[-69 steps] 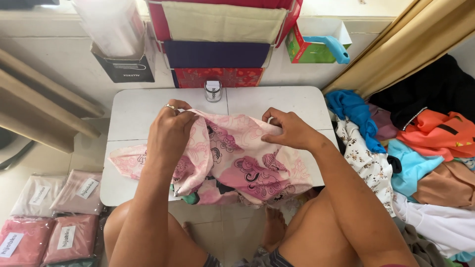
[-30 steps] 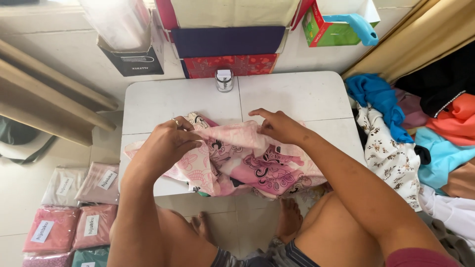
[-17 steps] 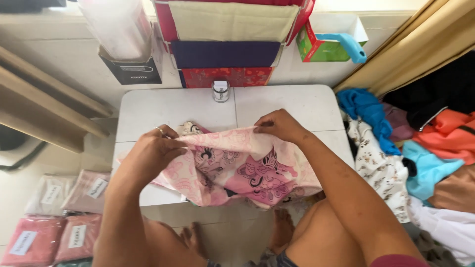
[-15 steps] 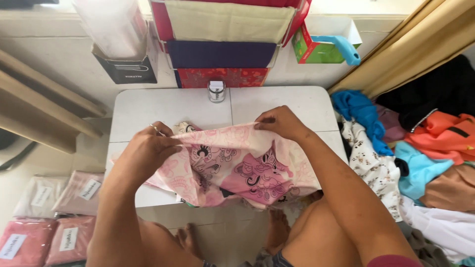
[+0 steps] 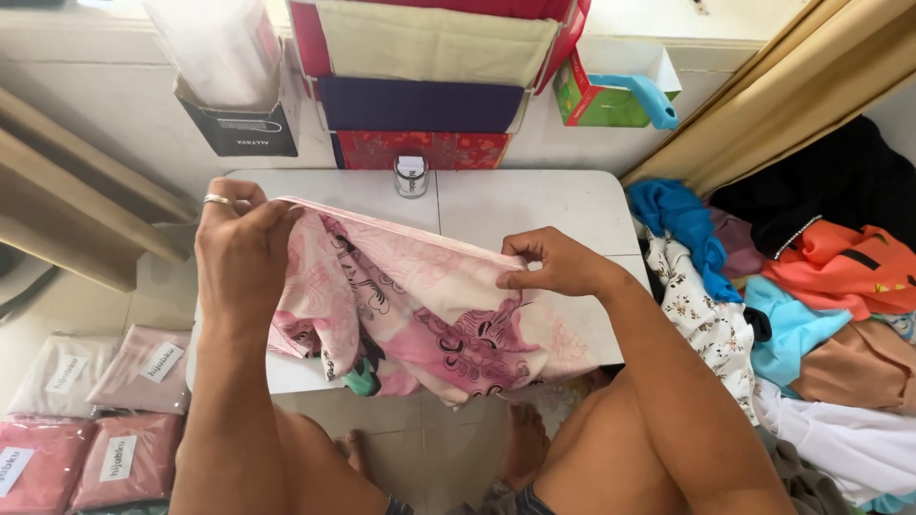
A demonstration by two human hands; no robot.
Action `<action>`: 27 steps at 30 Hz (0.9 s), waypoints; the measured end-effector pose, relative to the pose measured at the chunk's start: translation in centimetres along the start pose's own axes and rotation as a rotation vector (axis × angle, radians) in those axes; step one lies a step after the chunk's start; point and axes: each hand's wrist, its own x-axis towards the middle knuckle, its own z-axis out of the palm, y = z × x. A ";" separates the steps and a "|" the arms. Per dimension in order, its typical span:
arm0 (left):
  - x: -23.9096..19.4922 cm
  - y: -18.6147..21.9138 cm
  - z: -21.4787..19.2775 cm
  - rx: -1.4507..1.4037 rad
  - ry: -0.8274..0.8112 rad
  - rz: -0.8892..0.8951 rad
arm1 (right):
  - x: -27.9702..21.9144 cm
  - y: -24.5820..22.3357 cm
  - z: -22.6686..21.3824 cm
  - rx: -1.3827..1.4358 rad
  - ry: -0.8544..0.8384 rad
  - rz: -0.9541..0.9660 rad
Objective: The person folds a brown piece of fabric on a white table using a lint roller to smooth it. They then place the folded fabric into a clear plastic bag and seal it. Finally, they pick up a pink patterned cloth and begin to unfold it.
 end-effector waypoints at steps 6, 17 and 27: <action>0.0 -0.9 0.2 0.046 0.058 -0.043 | -0.7 -0.3 -1.1 0.009 0.043 0.072; 0.4 0.3 -0.9 0.046 0.155 -0.056 | -1.7 1.4 -3.7 -0.025 0.092 0.111; 0.5 -0.6 -1.2 -0.051 -0.004 -0.084 | -2.9 4.3 -7.0 0.022 -0.076 0.282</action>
